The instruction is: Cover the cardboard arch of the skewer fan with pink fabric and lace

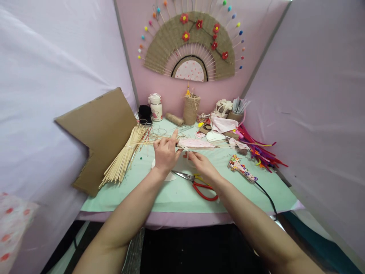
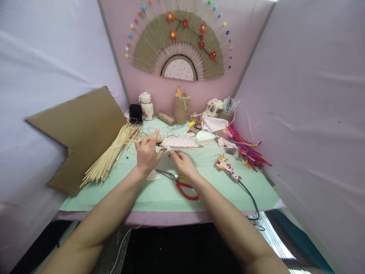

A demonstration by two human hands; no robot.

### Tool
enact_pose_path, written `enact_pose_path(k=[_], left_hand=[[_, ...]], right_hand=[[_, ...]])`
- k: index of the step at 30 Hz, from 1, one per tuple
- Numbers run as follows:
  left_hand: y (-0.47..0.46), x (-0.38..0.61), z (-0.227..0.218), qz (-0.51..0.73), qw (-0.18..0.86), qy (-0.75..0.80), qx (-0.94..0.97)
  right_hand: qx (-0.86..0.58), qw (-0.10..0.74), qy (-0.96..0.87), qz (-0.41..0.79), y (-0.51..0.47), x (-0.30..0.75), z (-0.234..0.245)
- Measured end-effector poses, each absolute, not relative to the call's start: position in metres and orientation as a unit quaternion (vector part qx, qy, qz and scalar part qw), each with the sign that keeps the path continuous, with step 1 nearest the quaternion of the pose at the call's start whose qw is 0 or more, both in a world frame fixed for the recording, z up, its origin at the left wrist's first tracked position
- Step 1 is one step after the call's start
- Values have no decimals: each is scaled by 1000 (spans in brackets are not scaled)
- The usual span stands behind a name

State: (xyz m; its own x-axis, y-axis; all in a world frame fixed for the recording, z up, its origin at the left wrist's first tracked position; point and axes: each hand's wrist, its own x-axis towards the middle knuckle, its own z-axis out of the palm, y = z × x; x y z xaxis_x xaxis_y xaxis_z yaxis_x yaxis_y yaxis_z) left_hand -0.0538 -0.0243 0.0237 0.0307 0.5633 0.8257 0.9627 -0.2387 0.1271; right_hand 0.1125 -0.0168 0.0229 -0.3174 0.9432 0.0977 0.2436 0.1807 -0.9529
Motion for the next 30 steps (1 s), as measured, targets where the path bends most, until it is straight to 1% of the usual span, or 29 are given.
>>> enact_pose_path(k=[3, 5, 7, 10, 12, 15, 19, 30], left_hand=[[-25, -54, 24, -400, 237, -572, -676], [-25, -53, 24, -399, 234, -573, -677], [-24, -52, 24, -404, 235, -571, -675], [-23, -52, 23, -409, 240, -566, -674], [-23, -51, 22, -406, 240, -566, -676], [-23, -51, 21, -402, 239, -565, -680], [-24, -50, 21, -403, 239, -562, -682], [-25, -50, 22, -397, 224, -568, -685]], right_hand=[[-457, 430, -602, 493, -21, 102, 17], [-464, 460, -588, 477, -26, 106, 21], [-464, 487, -612, 417, -30, 112, 28], [-462, 515, -672, 264, -29, 120, 40], [-463, 511, -700, 188, -24, 124, 43], [-477, 489, -715, 145, -17, 125, 44], [-508, 459, -718, 129, -13, 125, 44], [-547, 420, -715, 114, -14, 126, 54]])
